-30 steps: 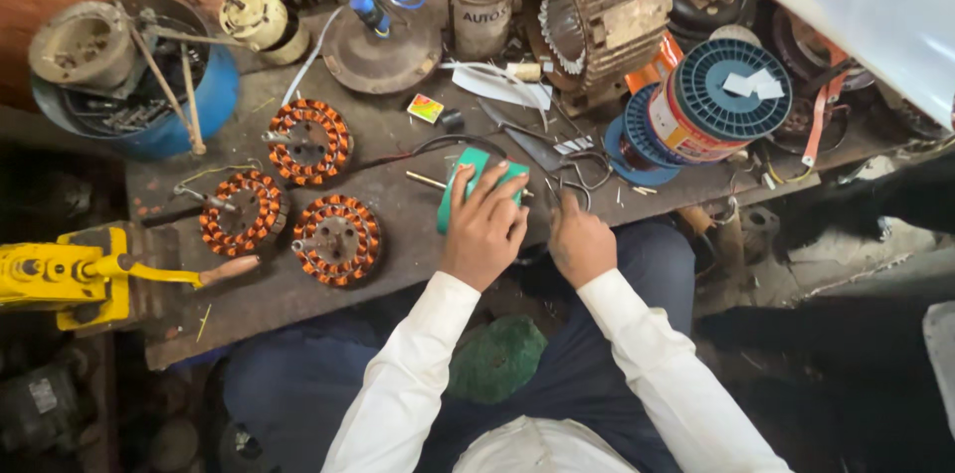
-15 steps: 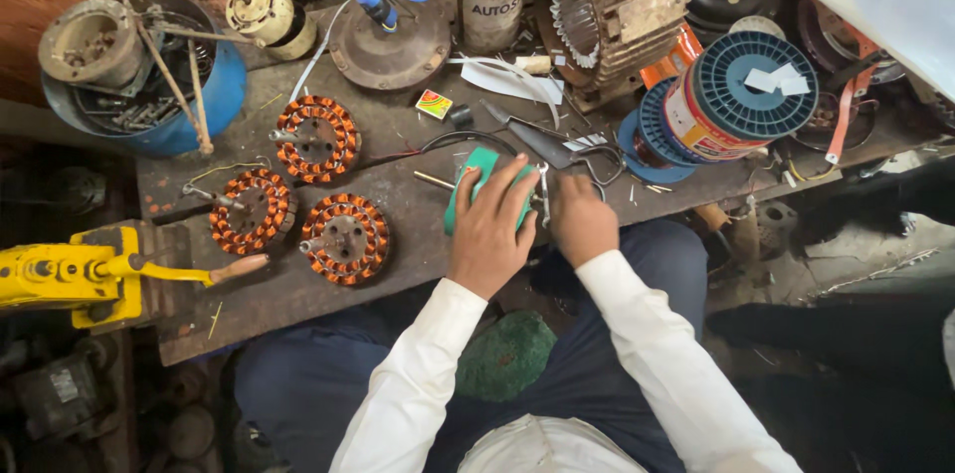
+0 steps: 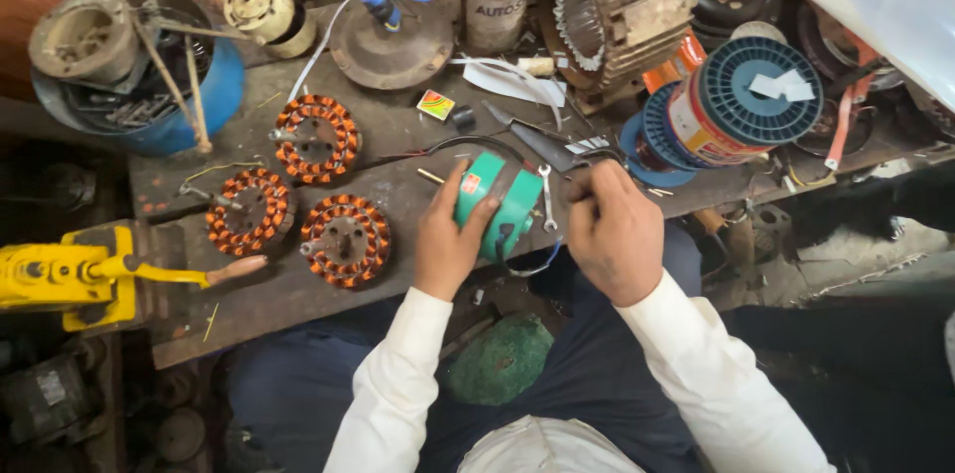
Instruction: The person secures a green motor housing with a strap, then inserts a rotor into the housing. They use a screwdriver to tighten screws on the motor housing, completing the assembly of the motor unit.
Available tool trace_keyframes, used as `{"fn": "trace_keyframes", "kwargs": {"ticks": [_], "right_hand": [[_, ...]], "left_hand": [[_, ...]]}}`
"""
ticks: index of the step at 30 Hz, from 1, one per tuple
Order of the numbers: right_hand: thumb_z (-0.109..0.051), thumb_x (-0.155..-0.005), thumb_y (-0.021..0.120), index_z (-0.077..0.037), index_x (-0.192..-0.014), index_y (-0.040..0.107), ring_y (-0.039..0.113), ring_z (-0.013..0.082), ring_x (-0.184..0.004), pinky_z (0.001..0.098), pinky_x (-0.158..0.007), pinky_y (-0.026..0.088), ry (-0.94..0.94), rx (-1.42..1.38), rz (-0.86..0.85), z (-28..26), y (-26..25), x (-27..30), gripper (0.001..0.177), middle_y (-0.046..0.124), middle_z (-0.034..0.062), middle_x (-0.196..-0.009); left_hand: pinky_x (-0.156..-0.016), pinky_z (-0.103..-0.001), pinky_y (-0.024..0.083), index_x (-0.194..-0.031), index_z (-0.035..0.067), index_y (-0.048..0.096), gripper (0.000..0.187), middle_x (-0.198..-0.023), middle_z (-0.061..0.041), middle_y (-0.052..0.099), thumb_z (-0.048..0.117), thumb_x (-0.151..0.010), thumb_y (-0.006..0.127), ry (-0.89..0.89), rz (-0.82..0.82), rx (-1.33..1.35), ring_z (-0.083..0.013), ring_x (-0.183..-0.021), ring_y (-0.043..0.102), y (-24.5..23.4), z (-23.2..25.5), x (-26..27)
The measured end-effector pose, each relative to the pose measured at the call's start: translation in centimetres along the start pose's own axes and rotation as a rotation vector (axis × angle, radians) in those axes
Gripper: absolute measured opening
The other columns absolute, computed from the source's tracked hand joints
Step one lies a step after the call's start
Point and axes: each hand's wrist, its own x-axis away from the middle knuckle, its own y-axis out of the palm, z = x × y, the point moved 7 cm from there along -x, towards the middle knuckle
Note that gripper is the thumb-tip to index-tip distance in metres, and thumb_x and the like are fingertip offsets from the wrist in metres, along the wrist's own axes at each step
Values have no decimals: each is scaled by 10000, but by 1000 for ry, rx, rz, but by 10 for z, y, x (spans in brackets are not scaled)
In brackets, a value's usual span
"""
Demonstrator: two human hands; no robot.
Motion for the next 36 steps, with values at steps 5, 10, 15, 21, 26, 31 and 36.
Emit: {"fn": "trace_keyframes", "kwargs": {"ticks": [5, 10, 15, 21, 26, 31, 36], "right_hand": [[-44, -805, 626, -46, -925, 627, 665, 411, -798, 485, -707, 533, -119, 68, -95, 2, 23, -3, 120, 669, 188, -871], [-15, -879, 608, -20, -1017, 620, 668, 409, -808, 482, -694, 525, 2, 107, 53, 24, 0, -4, 138, 667, 191, -902], [-31, -842, 650, -39, -967, 629, 691, 353, -796, 425, -709, 546, -103, -6, -143, 22, 20, -4, 128, 678, 173, -881], [-48, -836, 719, -48, -1264, 644, 714, 250, -883, 349, -782, 586, 95, -329, -442, 25, 21, -8, 435, 642, 86, -1259], [-58, -806, 801, -13, -1239, 693, 674, 277, -1234, 349, -953, 568, -286, -404, -453, 21, 32, -15, 449, 675, 153, -1358], [-93, -752, 862, -39, -1148, 755, 728, 245, -1165, 335, -925, 595, -243, -277, -357, 31, 43, -13, 414, 741, 108, -1245], [-60, -760, 825, -24, -1154, 726, 748, 229, -995, 308, -819, 604, -78, -350, -208, 27, 37, 0, 408, 725, 128, -1227]], "left_hand": [[-1016, -415, 509, -1472, 43, 519, 613, -1369, -246, 647, 275, -945, 731, 53, 65, 15, -389, -1244, 649, 6, -2, 5], [-1001, -419, 521, -1447, 55, 539, 586, -1340, -233, 664, 293, -947, 733, -8, 67, 20, -388, -1224, 664, 6, -4, 12], [-1007, -415, 515, -1442, 49, 529, 591, -1342, -234, 658, 297, -944, 729, 13, 74, 12, -396, -1219, 656, 8, -6, 9], [-1022, -375, 518, -1463, 45, 505, 660, -1348, -193, 674, 260, -904, 783, -59, 51, 125, -310, -1227, 680, 13, -20, 7], [-1030, -328, 507, -1603, 34, 192, 986, -1407, -138, 655, 210, -846, 799, -162, -8, 301, -230, -1231, 667, 7, -33, 9], [-1047, -324, 501, -1615, 40, 178, 1032, -1419, -156, 646, 191, -826, 825, -183, 6, 325, -221, -1256, 657, 10, -34, 13], [-1017, -319, 504, -1442, 28, 489, 651, -1328, -164, 671, 195, -886, 782, -165, 14, 398, -221, -1215, 648, 8, -37, 8]]}}
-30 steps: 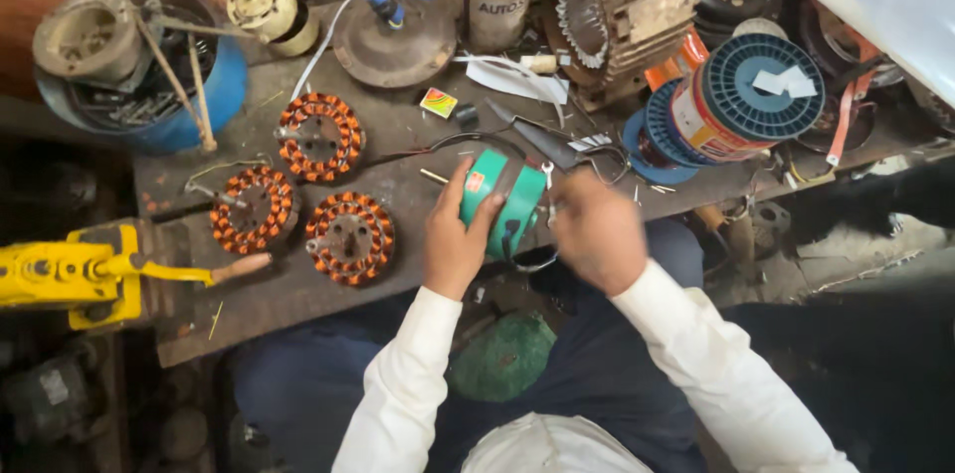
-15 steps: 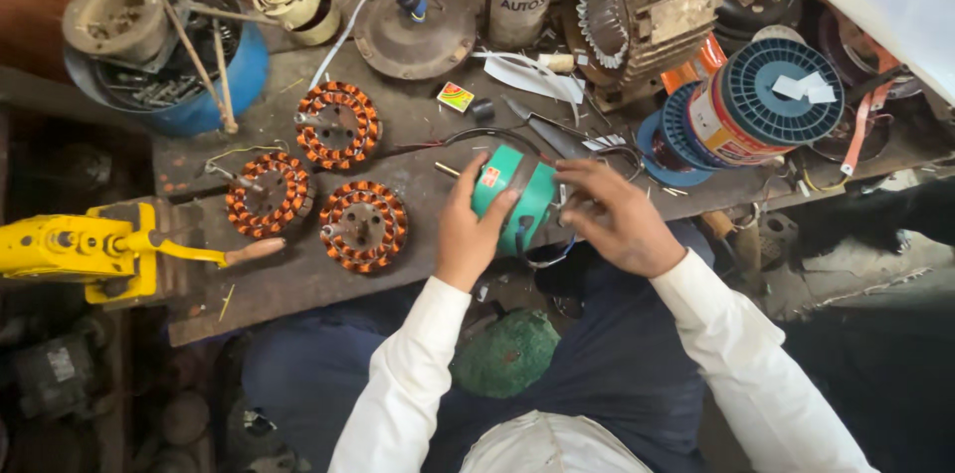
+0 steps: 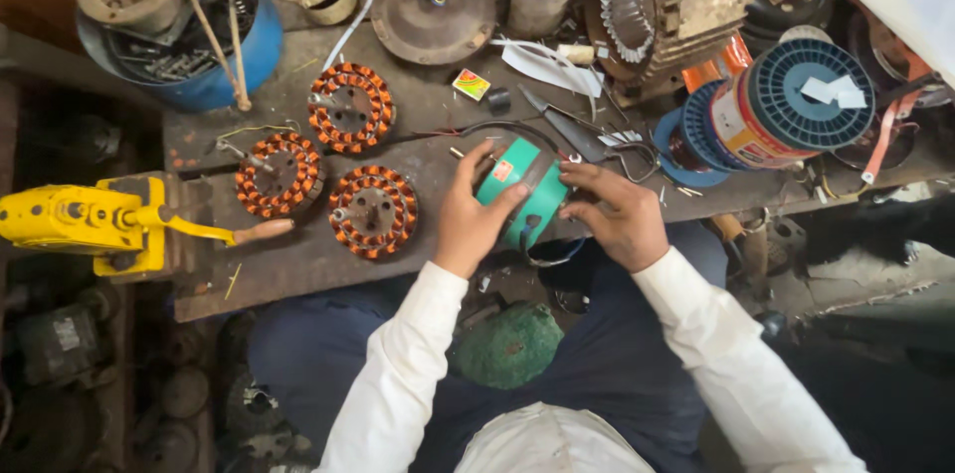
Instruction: The person secures a green motor housing with a strap, then inserts a rotor into the housing. They use a screwdriver to tighten screws on the motor housing, completing the assembly of the motor unit.
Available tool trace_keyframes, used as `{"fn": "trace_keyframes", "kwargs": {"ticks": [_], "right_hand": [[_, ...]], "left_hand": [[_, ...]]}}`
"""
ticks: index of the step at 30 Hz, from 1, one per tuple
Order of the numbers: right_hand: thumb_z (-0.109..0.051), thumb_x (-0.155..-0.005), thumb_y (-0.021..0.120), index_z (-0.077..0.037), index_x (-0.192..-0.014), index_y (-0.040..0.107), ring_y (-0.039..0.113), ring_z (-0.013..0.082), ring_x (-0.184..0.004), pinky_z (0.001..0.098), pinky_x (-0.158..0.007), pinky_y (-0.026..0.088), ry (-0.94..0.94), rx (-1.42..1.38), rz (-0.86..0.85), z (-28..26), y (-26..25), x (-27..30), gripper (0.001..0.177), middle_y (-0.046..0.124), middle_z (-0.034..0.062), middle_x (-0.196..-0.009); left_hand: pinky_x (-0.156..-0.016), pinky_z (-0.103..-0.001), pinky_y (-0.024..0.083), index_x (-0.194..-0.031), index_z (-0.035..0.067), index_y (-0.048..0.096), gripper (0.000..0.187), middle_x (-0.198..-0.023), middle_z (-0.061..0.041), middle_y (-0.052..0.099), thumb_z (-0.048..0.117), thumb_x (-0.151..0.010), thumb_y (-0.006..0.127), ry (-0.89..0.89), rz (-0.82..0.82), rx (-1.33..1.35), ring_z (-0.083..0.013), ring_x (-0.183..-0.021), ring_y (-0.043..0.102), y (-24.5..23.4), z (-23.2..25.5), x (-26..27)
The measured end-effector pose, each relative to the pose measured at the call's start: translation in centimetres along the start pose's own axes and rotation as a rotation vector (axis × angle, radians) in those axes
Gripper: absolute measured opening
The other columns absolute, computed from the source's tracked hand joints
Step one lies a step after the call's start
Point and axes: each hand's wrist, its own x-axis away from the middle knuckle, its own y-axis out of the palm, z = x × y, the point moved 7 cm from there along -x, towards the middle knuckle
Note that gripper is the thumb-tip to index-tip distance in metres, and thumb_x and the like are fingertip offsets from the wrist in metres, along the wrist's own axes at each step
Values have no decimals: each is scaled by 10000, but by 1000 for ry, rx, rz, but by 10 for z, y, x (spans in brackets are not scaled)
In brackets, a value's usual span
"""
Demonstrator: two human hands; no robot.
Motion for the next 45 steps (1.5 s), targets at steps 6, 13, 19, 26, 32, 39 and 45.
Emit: {"fn": "trace_keyframes", "kwargs": {"ticks": [6, 13, 19, 26, 32, 39, 45], "right_hand": [[-5, -828, 816, -42, -1012, 750, 738, 238, -889, 317, -766, 585, -140, 175, 266, -21, 8, 27, 199, 728, 102, -1009], [27, -840, 796, -30, -990, 731, 747, 232, -911, 306, -776, 595, -139, 90, 300, -13, 8, 30, 173, 736, 107, -1019], [53, -825, 791, -14, -987, 727, 736, 244, -943, 318, -821, 579, -123, 36, 300, -12, 7, 29, 187, 730, 118, -1025], [63, -806, 788, -18, -978, 719, 728, 253, -948, 329, -831, 573, -143, -5, 283, -12, 8, 29, 202, 724, 115, -1012], [67, -807, 785, -12, -981, 709, 725, 254, -958, 328, -839, 572, -144, -21, 277, -16, 9, 30, 206, 719, 117, -1021], [64, -813, 783, -13, -981, 712, 724, 246, -963, 324, -841, 570, -119, -23, 288, -14, 12, 32, 199, 722, 108, -1026], [55, -817, 788, -16, -989, 713, 717, 241, -969, 323, -837, 561, -88, -36, 281, -11, 13, 34, 201, 717, 108, -1030]], "left_hand": [[-889, -348, 545, -1082, 46, 710, 252, -1050, -147, 767, 270, -981, 658, 56, -53, -328, -252, -995, 722, -24, 2, -36], [-832, -453, 503, -925, 6, 706, 455, -956, -248, 701, 422, -1063, 583, -73, -231, -804, -400, -940, 678, -9, 11, -65], [-772, -417, 508, -995, 8, 638, 354, -909, -218, 680, 358, -946, 602, 180, -239, -528, -373, -873, 675, -9, 51, -53], [-776, -428, 504, -957, 25, 641, 306, -928, -179, 691, 310, -1067, 625, 226, -321, -653, -372, -888, 661, -10, 32, -64], [-727, -422, 531, -964, 50, 646, 281, -918, -139, 731, 327, -920, 669, 104, -296, -610, -346, -795, 709, -17, 46, -58], [-822, -461, 516, -1030, 35, 646, 279, -991, -198, 715, 307, -1053, 594, 183, -333, -693, -398, -958, 677, -16, 27, -60], [-822, -448, 519, -1056, 58, 685, 338, -979, -225, 713, 380, -999, 598, 23, -321, -709, -392, -948, 684, -14, 31, -54]]}}
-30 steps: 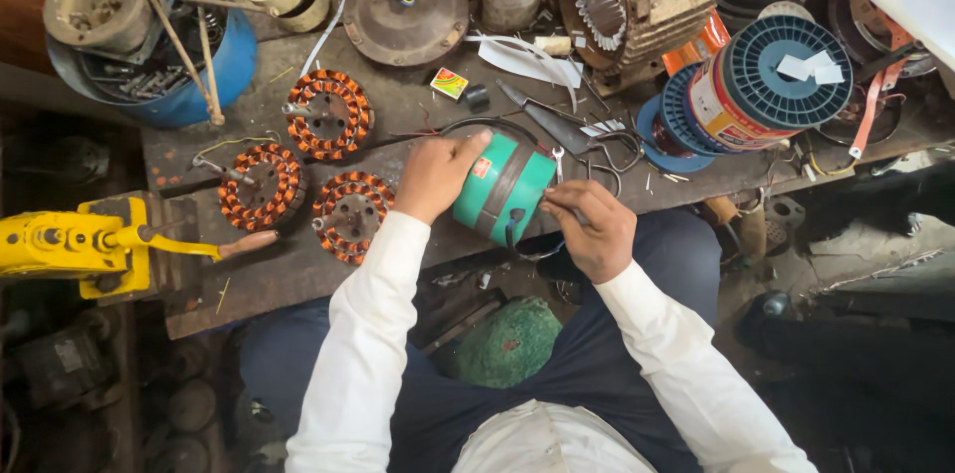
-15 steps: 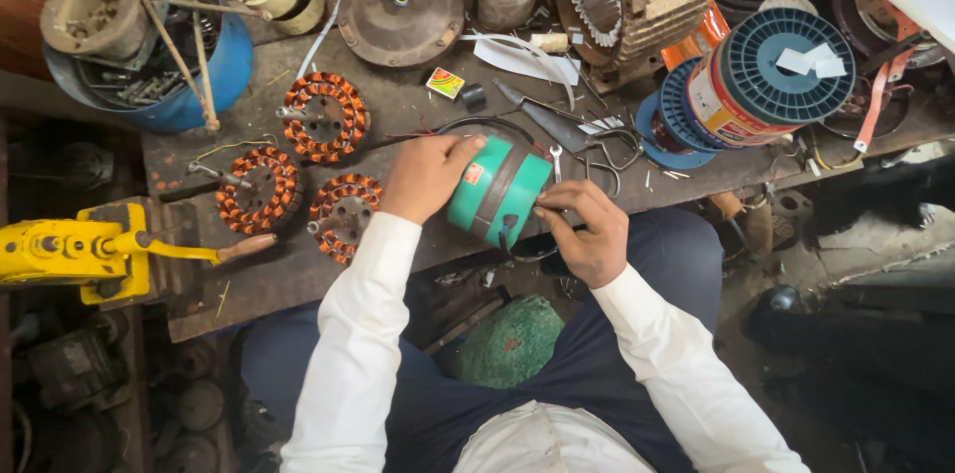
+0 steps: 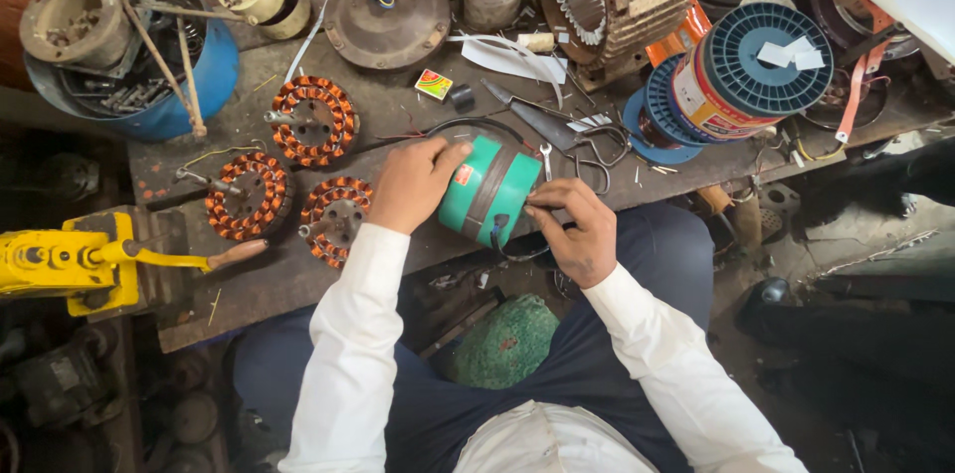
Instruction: The person secures a green motor housing with a strap, then inserts a rotor into the housing. They use a screwdriver to tighten screws on the motor housing, completing the assembly of the motor unit.
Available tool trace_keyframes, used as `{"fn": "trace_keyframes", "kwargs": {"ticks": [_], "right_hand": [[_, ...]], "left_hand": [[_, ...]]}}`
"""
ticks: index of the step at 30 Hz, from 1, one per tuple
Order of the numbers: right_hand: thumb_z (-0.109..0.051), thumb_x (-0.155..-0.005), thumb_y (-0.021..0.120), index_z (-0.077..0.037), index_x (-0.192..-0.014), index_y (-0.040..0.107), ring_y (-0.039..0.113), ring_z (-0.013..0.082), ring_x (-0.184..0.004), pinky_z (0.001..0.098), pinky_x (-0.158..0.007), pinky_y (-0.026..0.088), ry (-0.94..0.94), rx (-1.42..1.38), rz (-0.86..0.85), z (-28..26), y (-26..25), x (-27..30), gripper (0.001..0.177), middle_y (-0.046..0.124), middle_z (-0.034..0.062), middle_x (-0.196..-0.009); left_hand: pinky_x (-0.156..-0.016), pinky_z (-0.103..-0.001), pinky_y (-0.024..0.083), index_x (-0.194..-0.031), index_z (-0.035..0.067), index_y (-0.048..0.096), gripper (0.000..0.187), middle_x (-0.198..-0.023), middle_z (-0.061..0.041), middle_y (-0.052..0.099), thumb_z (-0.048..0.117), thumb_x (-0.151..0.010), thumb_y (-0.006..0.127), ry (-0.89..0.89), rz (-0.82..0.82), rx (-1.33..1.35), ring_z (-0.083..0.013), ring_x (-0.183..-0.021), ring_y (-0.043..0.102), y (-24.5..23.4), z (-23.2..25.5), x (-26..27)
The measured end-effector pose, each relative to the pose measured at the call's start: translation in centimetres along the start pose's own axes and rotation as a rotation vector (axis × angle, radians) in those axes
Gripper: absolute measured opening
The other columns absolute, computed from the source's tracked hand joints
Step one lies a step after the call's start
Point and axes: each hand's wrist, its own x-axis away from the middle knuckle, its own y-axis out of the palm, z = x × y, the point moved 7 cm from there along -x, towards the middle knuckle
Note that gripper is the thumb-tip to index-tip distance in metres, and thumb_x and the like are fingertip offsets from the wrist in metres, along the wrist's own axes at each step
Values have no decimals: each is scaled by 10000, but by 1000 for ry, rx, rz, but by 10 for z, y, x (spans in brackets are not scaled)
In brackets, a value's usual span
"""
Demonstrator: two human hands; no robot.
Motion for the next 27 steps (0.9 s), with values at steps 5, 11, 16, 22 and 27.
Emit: {"fn": "trace_keyframes", "kwargs": {"ticks": [5, 11, 16, 22, 27], "right_hand": [[51, -827, 787, -20, -989, 712, 716, 239, -972, 328, -841, 561, -18, 11, 2, 0, 1, 1, 192, 720, 105, -1035], [35, -831, 786, -21, -991, 711, 722, 232, -947, 310, -811, 568, -2, 23, 21, 1, 1, 3, 186, 720, 113, -1031], [20, -841, 798, -10, -1003, 707, 727, 222, -920, 303, -819, 564, 37, 22, 37, 4, 1, 4, 187, 727, 128, -1028], [46, -854, 775, -6, -1010, 710, 732, 208, -937, 294, -844, 562, 16, 13, 63, 2, 2, 4, 177, 732, 124, -1022], [52, -868, 771, 4, -1026, 703, 727, 189, -917, 276, -825, 568, 49, -34, 80, 11, 3, 2, 179, 724, 121, -1037]], "left_hand": [[-822, -458, 510, -1061, -4, 599, 377, -1001, -236, 713, 361, -991, 532, 249, 49, 168, -401, -967, 677, -7, 1, 8], [-872, -470, 517, -964, 11, 742, 511, -985, -272, 718, 477, -1040, 547, -141, -53, -127, -421, -980, 686, 6, -8, -6], [-833, -454, 495, -1012, -6, 641, 358, -1015, -224, 688, 344, -974, 577, 131, 66, 54, -404, -982, 650, -10, 14, 13], [-824, -425, 495, -956, 4, 627, 289, -976, -187, 668, 289, -1003, 608, 189, 108, 78, -372, -954, 644, -10, 7, 5], [-801, -421, 506, -920, 23, 668, 377, -937, -192, 713, 386, -1017, 639, -51, 68, -33, -346, -902, 682, -2, -4, 0]]}}
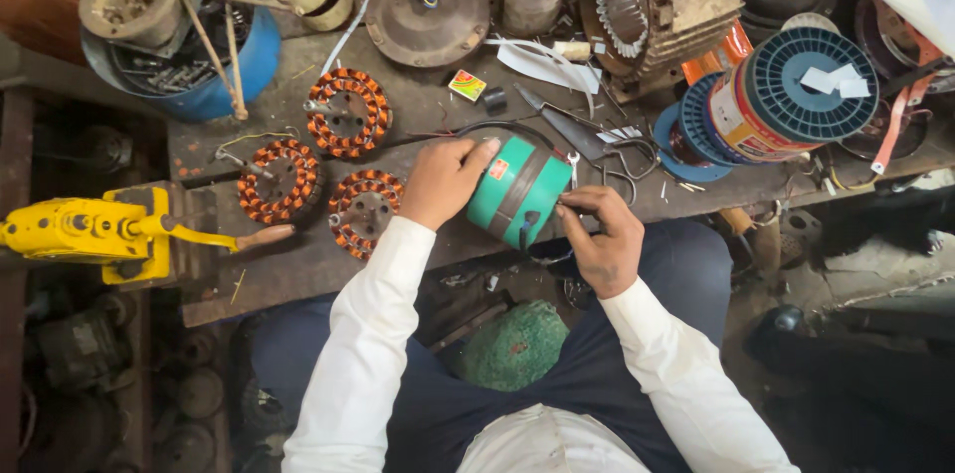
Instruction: The person secures a green motor housing with a strap, then inserts a rotor into the housing. They use a screwdriver to tighten screws on the motor housing, completing the assembly of the motor unit.
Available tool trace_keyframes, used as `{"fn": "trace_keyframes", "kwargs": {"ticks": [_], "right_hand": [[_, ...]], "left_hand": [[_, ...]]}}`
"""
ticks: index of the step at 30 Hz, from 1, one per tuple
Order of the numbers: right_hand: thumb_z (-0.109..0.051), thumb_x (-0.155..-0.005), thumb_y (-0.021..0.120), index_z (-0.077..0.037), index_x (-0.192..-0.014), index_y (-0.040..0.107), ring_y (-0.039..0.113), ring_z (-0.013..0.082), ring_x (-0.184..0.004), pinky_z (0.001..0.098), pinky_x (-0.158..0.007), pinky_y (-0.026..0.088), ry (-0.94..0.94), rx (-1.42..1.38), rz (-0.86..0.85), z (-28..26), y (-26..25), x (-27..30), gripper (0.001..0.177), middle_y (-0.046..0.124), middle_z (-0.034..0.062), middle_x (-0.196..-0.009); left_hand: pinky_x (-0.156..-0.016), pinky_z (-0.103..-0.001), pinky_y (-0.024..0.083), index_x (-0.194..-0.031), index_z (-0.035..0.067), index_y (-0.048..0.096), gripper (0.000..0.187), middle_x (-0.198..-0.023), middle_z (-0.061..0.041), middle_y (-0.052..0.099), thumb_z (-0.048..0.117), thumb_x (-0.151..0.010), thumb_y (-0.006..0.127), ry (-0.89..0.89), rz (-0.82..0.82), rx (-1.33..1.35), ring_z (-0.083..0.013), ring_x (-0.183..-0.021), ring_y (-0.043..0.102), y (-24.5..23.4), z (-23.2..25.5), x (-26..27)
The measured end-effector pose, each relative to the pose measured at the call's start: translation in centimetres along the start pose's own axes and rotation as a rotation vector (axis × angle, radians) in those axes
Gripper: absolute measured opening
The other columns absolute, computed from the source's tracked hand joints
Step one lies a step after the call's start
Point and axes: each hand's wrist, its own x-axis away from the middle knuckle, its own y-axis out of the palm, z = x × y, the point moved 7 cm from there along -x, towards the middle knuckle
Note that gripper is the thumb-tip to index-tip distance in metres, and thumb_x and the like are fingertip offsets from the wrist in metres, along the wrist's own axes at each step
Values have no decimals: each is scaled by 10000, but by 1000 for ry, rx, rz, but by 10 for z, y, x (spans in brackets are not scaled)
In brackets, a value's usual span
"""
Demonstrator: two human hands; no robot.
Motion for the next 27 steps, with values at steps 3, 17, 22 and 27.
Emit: {"fn": "trace_keyframes", "kwargs": {"ticks": [3, 17, 22, 27], "right_hand": [[56, -860, 772, 7, -1018, 706, 720, 185, -901, 275, -812, 560, 18, 6, -1, 1, 0, 2, 178, 721, 123, -1029], [55, -853, 771, 12, -1011, 699, 719, 193, -908, 281, -820, 558, -12, -25, -11, -3, 1, 5, 179, 721, 130, -1021], [45, -854, 782, 3, -1019, 702, 712, 188, -878, 276, -794, 551, -9, 29, 4, -4, 0, 6, 188, 729, 117, -1015], [39, -850, 776, -1, -1023, 700, 713, 178, -860, 274, -789, 558, -21, 54, 11, -8, 1, 5, 193, 723, 117, -1028]], "left_hand": [[-772, -413, 522, -958, 15, 632, 332, -923, -161, 721, 347, -956, 630, 160, 59, 194, -338, -873, 694, -7, 5, 3], [-731, -412, 528, -986, 2, 630, 390, -896, -170, 728, 386, -945, 578, 156, 29, 275, -351, -828, 716, -4, 6, 10], [-745, -450, 497, -935, -16, 624, 435, -891, -227, 685, 401, -1023, 537, 138, 40, 154, -413, -859, 664, 0, 3, 1], [-737, -455, 504, -893, 13, 681, 455, -853, -237, 692, 436, -1014, 565, -76, 8, 73, -417, -846, 682, 6, 0, -2]]}}
